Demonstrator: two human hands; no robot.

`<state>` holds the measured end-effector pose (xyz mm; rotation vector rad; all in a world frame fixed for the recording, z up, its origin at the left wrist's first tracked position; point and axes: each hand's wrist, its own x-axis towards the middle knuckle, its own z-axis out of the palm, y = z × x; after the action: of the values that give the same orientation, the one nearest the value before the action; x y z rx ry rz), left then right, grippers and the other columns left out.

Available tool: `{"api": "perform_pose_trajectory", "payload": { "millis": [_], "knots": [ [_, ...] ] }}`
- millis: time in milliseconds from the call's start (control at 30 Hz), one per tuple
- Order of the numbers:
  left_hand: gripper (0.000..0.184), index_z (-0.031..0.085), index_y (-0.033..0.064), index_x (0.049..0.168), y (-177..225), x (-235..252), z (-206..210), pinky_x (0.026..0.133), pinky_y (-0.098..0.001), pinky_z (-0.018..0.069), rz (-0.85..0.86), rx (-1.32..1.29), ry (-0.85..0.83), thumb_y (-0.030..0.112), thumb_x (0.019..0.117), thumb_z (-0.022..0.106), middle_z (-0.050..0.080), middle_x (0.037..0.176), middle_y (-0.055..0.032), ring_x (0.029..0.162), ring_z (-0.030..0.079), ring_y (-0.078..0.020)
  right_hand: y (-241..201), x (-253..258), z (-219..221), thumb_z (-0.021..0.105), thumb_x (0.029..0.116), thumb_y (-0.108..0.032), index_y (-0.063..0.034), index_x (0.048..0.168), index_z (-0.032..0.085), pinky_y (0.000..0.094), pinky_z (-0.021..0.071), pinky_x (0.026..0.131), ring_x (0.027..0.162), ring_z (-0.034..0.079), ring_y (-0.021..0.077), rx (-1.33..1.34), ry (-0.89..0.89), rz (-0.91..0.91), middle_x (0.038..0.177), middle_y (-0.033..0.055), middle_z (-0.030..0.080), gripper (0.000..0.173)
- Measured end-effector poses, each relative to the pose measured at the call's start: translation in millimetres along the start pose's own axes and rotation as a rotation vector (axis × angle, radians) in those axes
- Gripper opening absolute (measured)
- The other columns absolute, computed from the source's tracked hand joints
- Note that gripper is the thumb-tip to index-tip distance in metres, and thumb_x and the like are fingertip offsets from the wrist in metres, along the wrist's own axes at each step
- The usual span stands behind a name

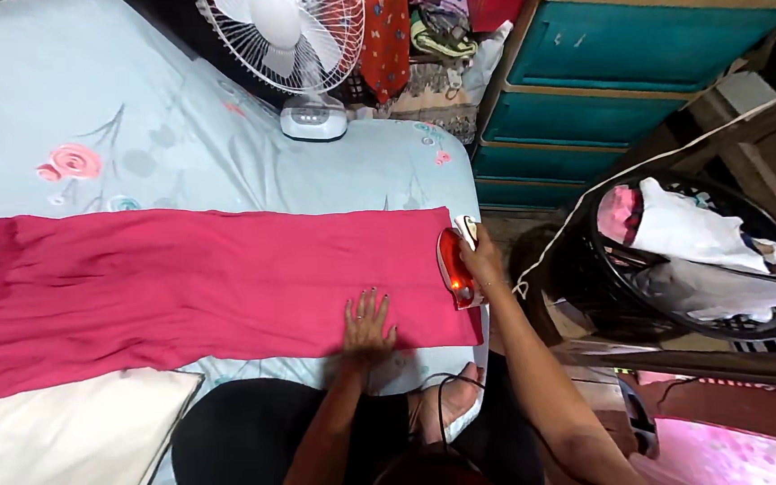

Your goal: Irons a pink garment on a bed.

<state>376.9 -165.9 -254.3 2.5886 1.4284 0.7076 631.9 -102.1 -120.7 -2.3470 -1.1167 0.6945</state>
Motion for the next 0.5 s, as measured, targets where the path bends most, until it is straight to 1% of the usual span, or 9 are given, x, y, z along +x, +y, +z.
{"api": "perform_pose_trajectory", "payload": {
  "millis": [133,167,200,267,300,333,400,467,500],
  "knots": [
    [0.061,0.064,0.0043,0.139,-1.2,-0.1,0.8,0.106,-0.0746,0.0356,-0.002,0.011,-0.01,0.042,0.092,0.052,0.058,0.146,-0.0249,0.136,0.053,-0.0488,-13.3,36.3,12.8,0.054,0.107,-0.029,-0.0091,0.155,0.04,0.0659,0.0493,0.093,0.111,0.065,0.049,0.008,0.024,-0.031,0.119,0.0308,0.067,0.054],
    [0.062,0.063,0.0043,0.14,-1.6,-0.7,1.3,0.106,-0.0745,0.0348,-0.001,0.009,-0.015,0.042,0.0924,0.052,0.057,0.146,-0.0252,0.136,0.053,-0.0489,-16.0,49.0,16.8,0.054,0.1065,-0.029,-0.0085,0.154,0.041,0.0683,0.0497,0.089,0.11,0.065,0.0509,0.008,0.034,-0.058,0.118,0.0319,0.067,0.053],
    [0.062,0.062,0.0045,0.141,-2.1,-1.8,3.0,0.107,-0.0742,0.0341,0.003,0.008,-0.013,0.043,0.0928,0.051,0.057,0.147,-0.0255,0.137,0.052,-0.049,-19.4,60.4,18.9,0.054,0.1063,-0.029,-0.0088,0.153,0.042,0.0689,0.0496,0.089,0.11,0.065,0.0513,0.008,0.028,-0.067,0.118,0.0319,0.067,0.053],
    [0.064,0.06,0.0044,0.143,-4.3,-2.2,5.8,0.108,-0.0736,0.0325,0.019,0.013,-0.011,0.043,0.0934,0.05,0.055,0.148,-0.0258,0.138,0.051,-0.049,-25.6,79.8,17.6,0.054,0.1058,-0.029,-0.0112,0.156,0.04,0.0663,0.0495,0.095,0.114,0.065,0.0484,0.016,-0.024,-0.061,0.123,0.0297,0.066,0.055],
    [0.064,0.059,0.0043,0.144,-4.3,-2.6,5.1,0.109,-0.0733,0.0321,0.021,0.017,-0.015,0.043,0.0938,0.05,0.054,0.149,-0.0258,0.138,0.05,-0.0488,-24.9,82.8,16.6,0.055,0.1055,-0.03,-0.0124,0.156,0.039,0.0657,0.0496,0.095,0.115,0.065,0.0476,0.022,-0.048,-0.068,0.124,0.0293,0.066,0.056],
    [0.064,0.058,0.0039,0.145,-2.8,-3.9,3.7,0.111,-0.073,0.0313,0.019,0.012,-0.026,0.042,0.0941,0.052,0.053,0.15,-0.026,0.14,0.049,-0.0486,-20.6,80.0,15.2,0.056,0.1049,-0.032,-0.0129,0.157,0.039,0.0657,0.0496,0.095,0.114,0.065,0.0471,0.022,-0.07,-0.086,0.124,0.0289,0.066,0.058],
    [0.063,0.057,0.0033,0.146,-1.6,-3.1,1.6,0.111,-0.0731,0.0308,0.019,0.005,-0.031,0.039,0.0939,0.055,0.053,0.15,-0.0265,0.14,0.049,-0.0487,-8.9,60.8,7.3,0.059,0.1038,-0.035,-0.0117,0.152,0.045,0.067,0.0493,0.095,0.113,0.066,0.0467,-0.025,-0.137,-0.167,0.123,0.0283,0.067,0.056],
    [0.062,0.057,0.0019,0.146,-0.5,-2.0,-2.3,0.111,-0.075,0.0295,0.015,-0.02,-0.048,0.037,0.0947,0.055,0.052,0.15,-0.028,0.14,0.048,-0.0505,7.4,28.7,-3.0,0.064,0.1015,-0.034,-0.0072,0.141,0.054,0.067,0.0508,0.09,0.106,0.067,0.0459,-0.078,-0.224,-0.275,0.115,0.0283,0.068,0.049],
    [0.062,0.056,0.0021,0.146,-0.3,-2.5,-3.7,0.111,-0.0751,0.0293,0.013,-0.021,-0.058,0.038,0.0954,0.054,0.052,0.15,-0.0281,0.14,0.048,-0.0506,18.5,15.2,-5.8,0.066,0.0999,-0.034,-0.0047,0.135,0.058,0.0656,0.0513,0.089,0.103,0.068,0.0439,-0.107,-0.27,-0.328,0.111,0.0271,0.069,0.047]
  ]
}}
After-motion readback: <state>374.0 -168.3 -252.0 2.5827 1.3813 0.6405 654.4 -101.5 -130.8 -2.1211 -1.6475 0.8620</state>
